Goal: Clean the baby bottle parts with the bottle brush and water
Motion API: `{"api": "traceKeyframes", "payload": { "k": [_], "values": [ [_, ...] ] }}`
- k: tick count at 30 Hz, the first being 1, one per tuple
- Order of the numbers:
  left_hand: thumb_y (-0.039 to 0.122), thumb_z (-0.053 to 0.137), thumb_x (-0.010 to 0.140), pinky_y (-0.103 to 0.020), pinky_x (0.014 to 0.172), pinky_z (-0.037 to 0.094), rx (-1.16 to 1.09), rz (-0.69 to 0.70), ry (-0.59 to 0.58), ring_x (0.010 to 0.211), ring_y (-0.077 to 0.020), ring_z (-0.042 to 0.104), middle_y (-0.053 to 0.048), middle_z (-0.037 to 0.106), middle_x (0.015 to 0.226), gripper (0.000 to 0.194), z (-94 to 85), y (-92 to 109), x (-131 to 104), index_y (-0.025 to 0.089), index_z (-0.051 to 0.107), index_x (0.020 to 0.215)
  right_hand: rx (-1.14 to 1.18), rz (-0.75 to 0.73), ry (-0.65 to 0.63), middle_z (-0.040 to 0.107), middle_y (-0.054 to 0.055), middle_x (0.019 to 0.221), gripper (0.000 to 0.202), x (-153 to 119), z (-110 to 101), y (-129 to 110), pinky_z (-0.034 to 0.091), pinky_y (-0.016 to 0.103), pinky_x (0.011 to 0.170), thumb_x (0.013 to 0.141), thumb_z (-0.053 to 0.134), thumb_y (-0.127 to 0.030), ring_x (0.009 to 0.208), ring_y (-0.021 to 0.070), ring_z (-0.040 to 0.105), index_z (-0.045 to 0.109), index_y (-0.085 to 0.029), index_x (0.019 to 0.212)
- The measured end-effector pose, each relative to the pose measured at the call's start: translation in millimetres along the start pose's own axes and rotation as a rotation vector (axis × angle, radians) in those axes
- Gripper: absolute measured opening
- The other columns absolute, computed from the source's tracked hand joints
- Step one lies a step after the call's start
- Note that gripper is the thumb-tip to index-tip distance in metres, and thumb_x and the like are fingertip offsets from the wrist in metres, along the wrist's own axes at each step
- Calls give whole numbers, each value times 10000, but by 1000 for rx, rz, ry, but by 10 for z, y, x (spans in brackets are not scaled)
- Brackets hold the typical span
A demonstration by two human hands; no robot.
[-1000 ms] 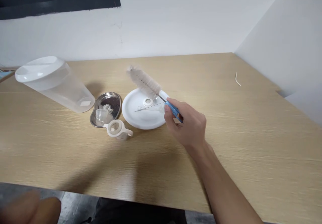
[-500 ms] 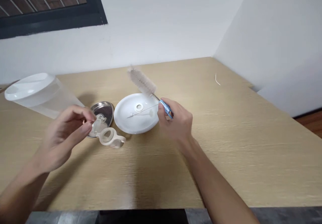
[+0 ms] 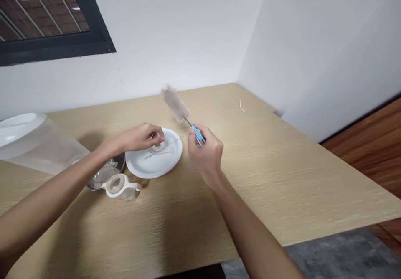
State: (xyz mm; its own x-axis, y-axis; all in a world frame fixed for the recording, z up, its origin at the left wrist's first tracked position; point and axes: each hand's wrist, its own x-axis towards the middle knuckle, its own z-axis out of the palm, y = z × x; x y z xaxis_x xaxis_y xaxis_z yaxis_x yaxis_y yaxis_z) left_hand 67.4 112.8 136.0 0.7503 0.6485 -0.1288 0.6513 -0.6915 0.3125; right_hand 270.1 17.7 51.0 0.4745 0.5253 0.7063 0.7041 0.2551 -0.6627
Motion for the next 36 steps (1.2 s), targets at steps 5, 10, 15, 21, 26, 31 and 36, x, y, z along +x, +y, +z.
{"api": "traceKeyframes", "payload": {
  "k": [5,10,15,21,26,31,36],
  "values": [
    [192,619,870,-306,804,482,158,-23,-59,977,-255,696,-112,766,1104,268,-22,-162,211,158,766,1092,33,8,2,732,30,723,248,25,-3,-27,504,269,557,931,636,-352,557,136,603,775,-154,982],
    [126,713,802,-291,872,498,215,-33,-176,1113,-269,699,-117,728,1292,481,68,-293,242,188,727,1279,25,56,-25,724,22,735,266,10,-14,-45,512,276,583,942,615,-388,573,137,594,767,-175,994],
    [182,763,808,-314,966,485,231,-28,-211,1226,-295,661,-128,700,1355,516,162,-347,263,178,698,1320,39,54,-28,716,17,724,260,4,-18,-58,507,272,569,939,619,-386,562,133,584,767,-179,990],
    [218,769,803,-307,937,483,252,8,-199,1183,-284,672,-112,706,1327,448,207,-395,275,203,728,1249,51,18,-5,717,17,715,245,12,-24,-71,511,266,568,940,624,-355,555,129,593,772,-165,983],
    [262,805,769,-300,867,486,256,-2,-166,1122,-278,683,-89,701,1295,433,225,-384,274,228,742,1196,28,20,-20,759,45,783,272,6,-26,-44,537,283,600,936,632,-384,583,144,627,781,-168,1009],
    [336,796,783,-338,857,501,211,25,-21,1055,-289,689,-128,674,1288,433,-157,-395,52,175,754,1183,20,33,-17,780,61,840,277,-5,-17,-18,554,300,632,926,643,-396,626,158,658,782,-174,1017],
    [466,841,782,-365,769,565,-250,-99,193,928,-275,729,-109,762,1134,476,-353,-548,-592,182,754,1154,9,1,-64,793,63,862,276,-51,-18,-50,566,306,644,927,643,-394,644,166,677,790,-180,1018]
  ]
}}
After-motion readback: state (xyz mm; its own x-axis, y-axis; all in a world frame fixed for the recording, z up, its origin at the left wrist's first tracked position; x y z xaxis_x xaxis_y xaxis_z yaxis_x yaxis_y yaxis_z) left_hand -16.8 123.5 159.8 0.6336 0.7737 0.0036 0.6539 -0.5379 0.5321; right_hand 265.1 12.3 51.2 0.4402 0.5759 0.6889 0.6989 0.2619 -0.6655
